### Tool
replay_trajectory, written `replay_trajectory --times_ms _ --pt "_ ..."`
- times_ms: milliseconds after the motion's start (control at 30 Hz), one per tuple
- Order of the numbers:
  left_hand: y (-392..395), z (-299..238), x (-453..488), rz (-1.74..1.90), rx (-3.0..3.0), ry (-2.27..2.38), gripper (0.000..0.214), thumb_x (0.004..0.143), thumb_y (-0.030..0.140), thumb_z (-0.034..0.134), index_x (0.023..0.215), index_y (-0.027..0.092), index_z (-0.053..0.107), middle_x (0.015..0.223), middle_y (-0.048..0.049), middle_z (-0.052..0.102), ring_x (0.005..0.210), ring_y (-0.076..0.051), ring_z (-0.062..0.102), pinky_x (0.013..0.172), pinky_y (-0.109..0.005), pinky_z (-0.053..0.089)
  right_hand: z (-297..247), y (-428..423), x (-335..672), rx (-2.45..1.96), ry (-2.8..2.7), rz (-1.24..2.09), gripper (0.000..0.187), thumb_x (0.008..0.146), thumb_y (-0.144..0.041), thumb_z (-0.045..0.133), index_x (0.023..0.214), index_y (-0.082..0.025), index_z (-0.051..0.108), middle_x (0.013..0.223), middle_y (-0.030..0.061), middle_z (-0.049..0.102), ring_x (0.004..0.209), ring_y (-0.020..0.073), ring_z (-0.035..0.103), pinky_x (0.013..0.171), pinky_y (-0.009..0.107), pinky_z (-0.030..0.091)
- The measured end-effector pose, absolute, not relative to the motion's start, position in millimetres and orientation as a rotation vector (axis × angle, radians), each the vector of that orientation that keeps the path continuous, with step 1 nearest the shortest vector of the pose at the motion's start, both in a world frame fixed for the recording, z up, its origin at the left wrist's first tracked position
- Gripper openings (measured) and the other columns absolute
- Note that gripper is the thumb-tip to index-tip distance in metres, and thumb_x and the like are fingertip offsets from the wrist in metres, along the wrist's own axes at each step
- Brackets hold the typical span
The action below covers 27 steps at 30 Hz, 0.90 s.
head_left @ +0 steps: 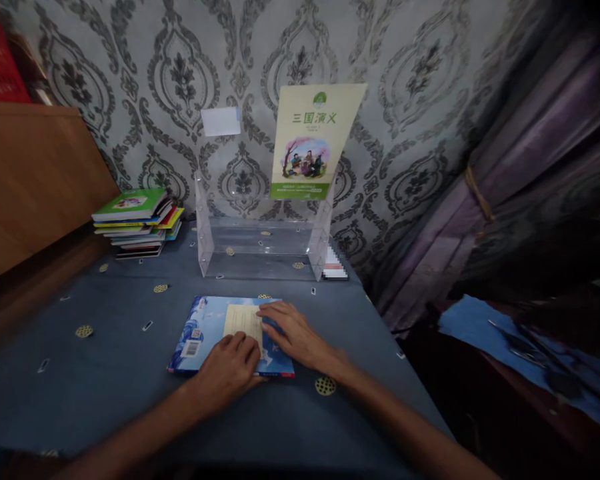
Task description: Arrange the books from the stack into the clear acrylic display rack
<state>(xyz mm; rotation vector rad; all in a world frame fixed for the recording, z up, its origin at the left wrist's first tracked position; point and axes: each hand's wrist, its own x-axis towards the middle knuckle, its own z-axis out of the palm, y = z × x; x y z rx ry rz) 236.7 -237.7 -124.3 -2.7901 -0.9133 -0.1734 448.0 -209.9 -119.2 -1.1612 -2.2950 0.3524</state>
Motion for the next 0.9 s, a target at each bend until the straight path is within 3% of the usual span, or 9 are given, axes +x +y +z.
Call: replay_trajectory --times_ms 400,600,733,900 --pt "-215.0 -123.0 237.8 -0.319 -2.788 -0.487 0.045 0.092 0.056 0.055 0.098 0.012 0.061 0.101 -0.0109 0.065 0.094 -0.025 0.061 0.079 -0.038 0.053 -146.9 -192.2 461.2 -1.35 -2.332 0.11 0.034 0.099 -0.029 0.046 0.128 -0.018 0.06 0.138 0.0168 0.056 0.128 0.0302 0.051 0.105 0.053 0.041" --pt "-194.1 -121.3 232.7 -0.459 -2.941 -0.244 0.055 0.091 0.066 0.047 0.101 0.014 0.062 0.095 -0.0089 0.066 0.093 -0.024 0.06 0.084 -0.037 0.051 -126.7 -202.4 477.5 -1.462 -2.319 0.116 0.028 0.098 -0.026 0.047 0.118 -0.018 0.065 0.106 0.0117 0.066 0.097 0.0265 0.061 0.087 0.042 0.051" --pt "-180.8 -121.3 227.0 -0.54 -2.952 -0.221 0.048 0.097 0.056 0.045 0.11 0.012 0.061 0.095 -0.0098 0.066 0.096 -0.023 0.06 0.092 -0.038 0.048 -127.8 -232.3 480.1 -1.518 -2.25 0.118 0.026 0.099 -0.025 0.044 0.11 -0.018 0.067 0.093 0.0085 0.065 0.088 0.0238 0.064 0.076 0.035 0.052" --pt "-163.7 -122.4 223.2 -0.627 -2.892 -0.259 0.034 0.101 0.041 0.046 0.105 0.012 0.062 0.099 -0.0114 0.067 0.096 -0.023 0.06 0.09 -0.038 0.049 -133.4 -283.6 472.8 -1.499 -2.098 0.229 0.026 0.099 -0.024 0.043 0.106 -0.02 0.067 0.088 0.0067 0.065 0.077 0.02 0.067 0.068 0.03 0.052"
